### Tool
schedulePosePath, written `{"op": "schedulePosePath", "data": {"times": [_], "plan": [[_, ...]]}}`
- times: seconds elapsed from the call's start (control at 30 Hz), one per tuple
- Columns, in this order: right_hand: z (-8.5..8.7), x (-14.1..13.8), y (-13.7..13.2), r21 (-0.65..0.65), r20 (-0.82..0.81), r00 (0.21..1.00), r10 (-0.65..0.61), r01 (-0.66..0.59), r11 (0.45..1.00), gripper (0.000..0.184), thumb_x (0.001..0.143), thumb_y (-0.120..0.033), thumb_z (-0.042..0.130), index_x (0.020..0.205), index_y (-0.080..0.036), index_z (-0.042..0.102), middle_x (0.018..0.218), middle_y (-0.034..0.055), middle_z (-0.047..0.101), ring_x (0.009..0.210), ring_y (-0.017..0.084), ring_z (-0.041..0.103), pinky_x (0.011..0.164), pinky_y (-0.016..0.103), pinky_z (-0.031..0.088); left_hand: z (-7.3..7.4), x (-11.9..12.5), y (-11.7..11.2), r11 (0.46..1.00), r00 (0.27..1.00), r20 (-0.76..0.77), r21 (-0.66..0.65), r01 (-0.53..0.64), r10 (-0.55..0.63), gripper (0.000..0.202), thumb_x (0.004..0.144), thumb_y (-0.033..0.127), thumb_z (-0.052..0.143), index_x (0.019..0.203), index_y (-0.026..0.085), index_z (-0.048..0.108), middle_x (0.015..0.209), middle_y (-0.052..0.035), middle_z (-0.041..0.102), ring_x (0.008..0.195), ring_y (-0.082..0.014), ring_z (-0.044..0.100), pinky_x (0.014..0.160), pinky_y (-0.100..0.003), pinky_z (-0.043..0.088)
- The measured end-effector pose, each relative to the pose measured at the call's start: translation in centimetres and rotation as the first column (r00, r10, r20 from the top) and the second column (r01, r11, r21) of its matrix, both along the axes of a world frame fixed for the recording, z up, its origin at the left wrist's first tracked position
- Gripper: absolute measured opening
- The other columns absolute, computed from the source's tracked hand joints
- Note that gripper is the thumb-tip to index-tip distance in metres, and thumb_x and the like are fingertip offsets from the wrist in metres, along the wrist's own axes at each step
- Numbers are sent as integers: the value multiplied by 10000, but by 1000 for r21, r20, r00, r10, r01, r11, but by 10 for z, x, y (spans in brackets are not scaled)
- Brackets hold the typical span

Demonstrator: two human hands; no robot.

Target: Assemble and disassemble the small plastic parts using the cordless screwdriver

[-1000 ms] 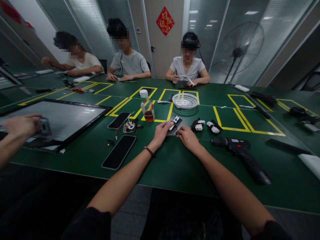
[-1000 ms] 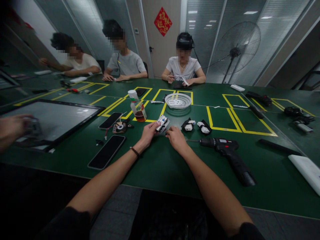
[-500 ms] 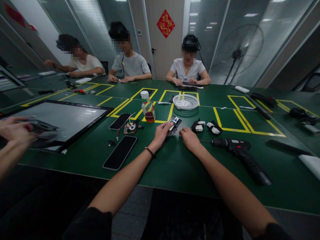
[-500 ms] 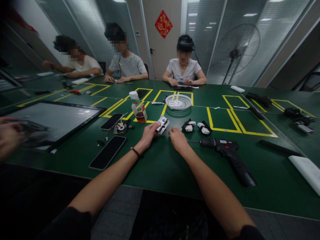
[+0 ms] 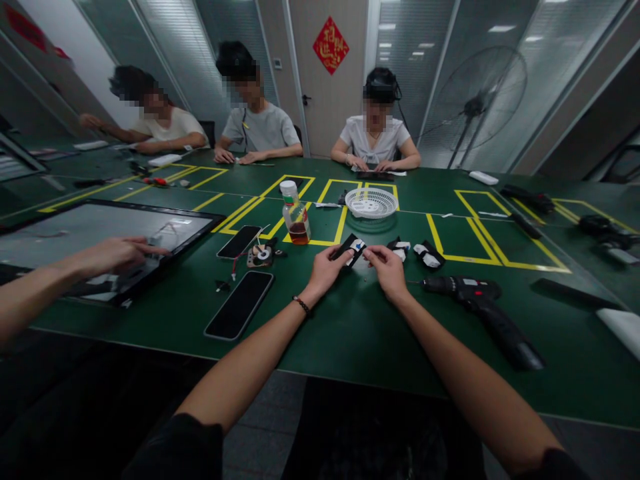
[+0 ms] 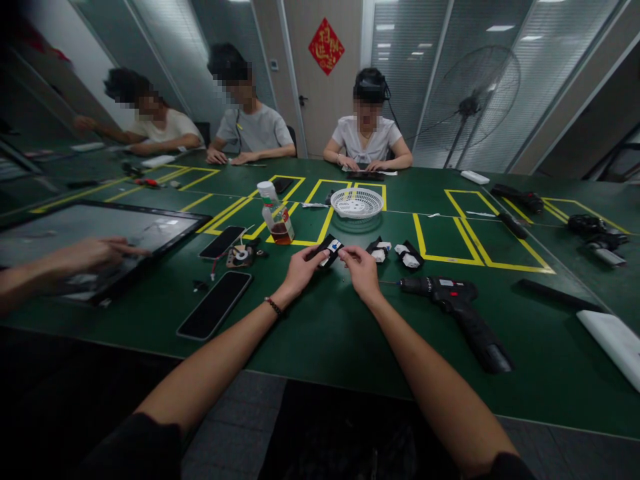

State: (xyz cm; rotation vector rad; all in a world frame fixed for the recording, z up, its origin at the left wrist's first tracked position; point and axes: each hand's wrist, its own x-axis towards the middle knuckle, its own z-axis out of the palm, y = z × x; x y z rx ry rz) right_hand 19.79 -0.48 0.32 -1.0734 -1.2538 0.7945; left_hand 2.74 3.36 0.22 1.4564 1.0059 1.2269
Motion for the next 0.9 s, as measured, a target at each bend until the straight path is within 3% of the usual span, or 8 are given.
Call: {"op": "schedulePosePath", "data": {"times": [0.13,0.27,0.73,0.9], "plan": [[4,-5,-4,95,30,998,-62,59,994,284,850,-440,666,972,-194,737,980,65,687,918,210,625,757,305,508,1,3,-4,999,1000,7,-30,17,-17,462,782,503,710,1065,138,730,1003,-92,731,826,-197,657,690,-276,509],[3,-7,-4,108,24,998,-60,57,992,263,854,-430,669,963,-204,748,984,64,672,929,213,617,778,315,507,3,6,-8,994,996,48,-86,74,-70,481,775,524,709,1053,131,729,960,-85,726,794,-189,650,617,-251,504],[-2,-8,-1,108,53,999,-5,-1,994,244,868,-421,663,986,-217,727,1022,66,637,949,211,596,790,318,506,5,6,-7,951,983,159,-279,136,-94,461,751,521,728,999,132,730,928,-89,726,794,-174,660,656,-251,542],[0,-10,-3,68,-21,998,60,-58,996,248,853,-418,673,997,-218,702,1025,58,646,892,195,610,770,319,518,7,6,-8,950,984,158,-288,122,-79,467,744,520,734,1001,131,730,912,-85,723,786,-168,658,641,-237,537]]}}
